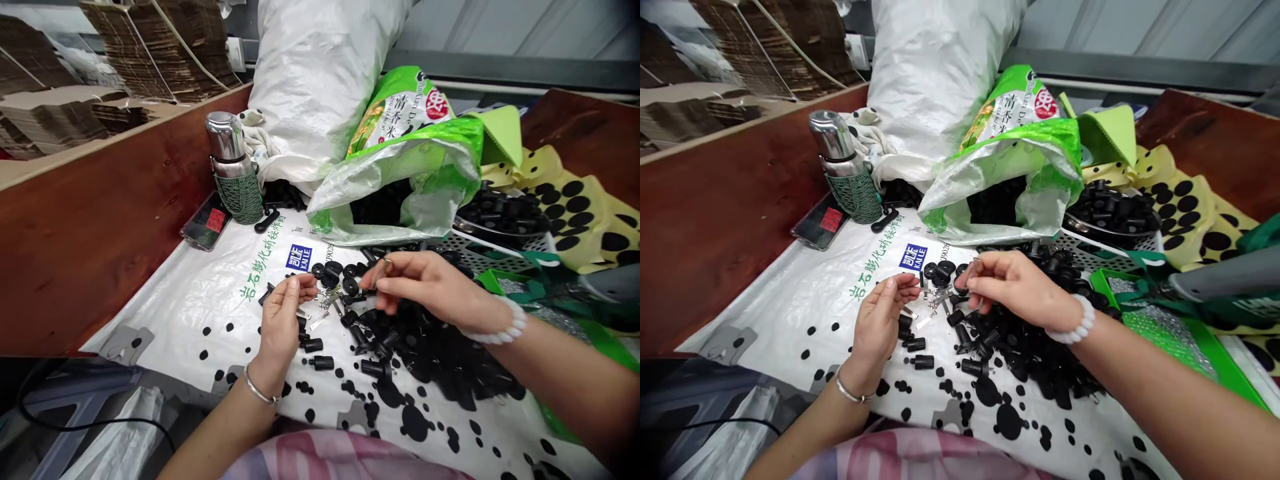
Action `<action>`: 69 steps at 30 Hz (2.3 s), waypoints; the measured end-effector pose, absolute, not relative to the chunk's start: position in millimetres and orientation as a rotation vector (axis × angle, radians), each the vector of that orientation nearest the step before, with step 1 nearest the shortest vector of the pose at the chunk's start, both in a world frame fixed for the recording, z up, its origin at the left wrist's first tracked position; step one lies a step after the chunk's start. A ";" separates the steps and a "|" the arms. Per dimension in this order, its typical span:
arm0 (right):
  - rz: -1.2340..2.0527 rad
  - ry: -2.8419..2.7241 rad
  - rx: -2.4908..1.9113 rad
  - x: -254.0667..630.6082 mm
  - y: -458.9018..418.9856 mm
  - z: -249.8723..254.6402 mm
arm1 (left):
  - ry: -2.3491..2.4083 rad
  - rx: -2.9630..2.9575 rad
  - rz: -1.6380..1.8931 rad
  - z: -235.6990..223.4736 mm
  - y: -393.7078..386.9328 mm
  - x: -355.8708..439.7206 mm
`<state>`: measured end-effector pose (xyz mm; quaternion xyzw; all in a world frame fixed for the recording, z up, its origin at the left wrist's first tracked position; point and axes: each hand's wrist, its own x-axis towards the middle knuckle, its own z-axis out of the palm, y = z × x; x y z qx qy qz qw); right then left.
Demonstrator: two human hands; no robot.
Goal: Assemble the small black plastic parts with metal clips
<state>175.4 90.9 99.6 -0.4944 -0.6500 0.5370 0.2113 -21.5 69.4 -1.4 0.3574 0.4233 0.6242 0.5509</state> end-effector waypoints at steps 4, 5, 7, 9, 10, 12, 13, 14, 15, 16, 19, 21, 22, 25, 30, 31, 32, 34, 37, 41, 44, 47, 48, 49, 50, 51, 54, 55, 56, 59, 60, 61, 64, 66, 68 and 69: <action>1.585 -1.680 -1.425 180.1 49.5 91.2 | 1.017 0.958 1.533 5.3 62.8 -20.4; 1.590 -1.663 -1.442 178.3 40.2 86.9 | 1.028 1.025 1.513 7.5 59.0 -19.2; 1.612 -1.649 -1.461 172.7 25.7 77.4 | 1.025 1.173 1.421 12.2 49.0 -15.9; 1.626 -1.665 -1.437 166.9 16.3 67.7 | 0.981 1.351 1.281 16.5 36.8 -12.2; 1.607 -1.688 -1.413 164.7 13.1 62.9 | 0.951 1.458 1.204 18.4 30.5 -10.6; 1.486 -1.764 -1.368 162.4 7.4 53.9 | 0.912 1.637 1.057 21.3 18.3 -8.4; 1.381 -1.813 -1.358 162.0 4.5 49.8 | 0.914 1.674 0.997 22.2 12.8 -7.9; 1.260 -1.868 -1.353 162.1 1.2 46.0 | 0.934 1.671 0.953 22.8 7.8 -8.0; 1.131 -1.926 -1.338 162.3 -2.6 42.5 | 0.961 1.633 0.918 22.9 3.3 -8.5; 1.008 -1.987 -1.306 162.6 -6.6 39.3 | 0.985 1.564 0.888 22.6 -0.7 -9.3; 0.722 -2.117 -1.135 163.2 -19.6 31.1 | 0.965 1.309 0.776 19.9 -9.5 -12.1; 0.625 -2.141 -1.035 163.6 -27.6 26.0 | 0.908 1.164 0.712 17.5 -13.3 -12.7; 0.604 -2.137 -1.009 164.2 -31.0 23.3 | 0.887 1.114 0.691 16.3 -14.7 -12.4; 0.593 -2.043 -1.051 169.5 -39.3 15.7 | 0.858 1.029 0.662 13.2 -17.4 -9.3; 0.802 -1.899 -1.104 186.4 -46.2 12.4 | 0.793 0.943 0.585 9.6 -18.2 -2.4; 0.844 -1.893 -1.094 189.1 -46.2 13.6 | 0.778 0.929 0.575 8.5 -18.4 -1.5; 0.877 -1.882 -1.097 191.1 -45.8 15.2 | 0.760 0.911 0.562 7.1 -18.9 -0.9; 0.931 -1.851 -1.102 193.4 -44.2 18.5 | 0.710 0.862 0.519 3.2 -20.9 -0.4; 0.953 -1.863 -1.023 194.3 -41.9 21.8 | 0.606 0.762 0.424 -3.1 -26.1 -0.2; 0.863 -1.927 -0.901 196.2 -41.7 23.1 | 0.598 0.765 0.339 1.0 -30.1 -0.6; 0.757 -1.911 -0.905 201.3 -44.2 22.6 | 0.791 1.053 0.385 16.3 -21.2 -3.8; 0.620 -1.818 -1.002 208.6 -49.9 19.4 | 1.084 1.501 0.600 30.7 6.2 -10.6; 0.591 -1.790 -1.032 210.9 -52.5 17.4 | 1.176 1.709 0.666 33.6 19.2 -12.9; 0.573 -1.768 -1.058 212.9 -55.6 14.8 | 1.261 1.921 0.723 35.4 33.2 -14.5; 0.570 -1.755 -1.079 214.5 -58.9 11.9 | 1.328 2.124 0.708 36.3 47.7 -15.2; 0.573 -1.745 -1.092 215.8 -62.5 8.7 | 1.390 2.295 0.653 36.6 61.7 -14.7; 0.580 -1.698 -1.119 218.2 -73.8 -1.5 | 1.422 2.613 0.376 36.3 95.9 -4.3; 0.580 -1.674 -1.130 218.9 -77.5 -4.7 | 1.392 2.655 0.317 36.3 103.7 1.8; 0.577 -1.648 -1.146 219.7 -81.0 -7.5 | 1.364 2.683 0.266 36.5 109.9 8.6; 0.562 -1.589 -1.206 222.5 -89.8 -13.5 | 1.374 2.721 0.138 36.9 121.4 30.3; 0.559 -1.579 -1.217 223.6 -92.1 -14.7 | 1.412 2.721 0.097 36.7 124.0 37.0; 0.560 -1.573 -1.225 224.7 -94.1 -15.7 | 1.455 2.718 0.057 36.3 126.3 43.0; 0.578 -1.562 -1.232 227.9 -98.2 -17.2 | 1.554 2.700 -0.063 34.3 132.3 56.8; 0.589 -1.558 -1.234 229.9 -99.9 -17.7 | 1.586 2.695 -0.127 32.9 135.3 61.9; 0.592 -1.555 -1.223 232.0 -100.9 -18.2 | 1.598 2.693 -0.168 32.2 137.2 63.8; 0.589 -1.553 -1.212 233.0 -101.1 -18.6 | 1.600 2.692 -0.181 32.2 137.7 63.5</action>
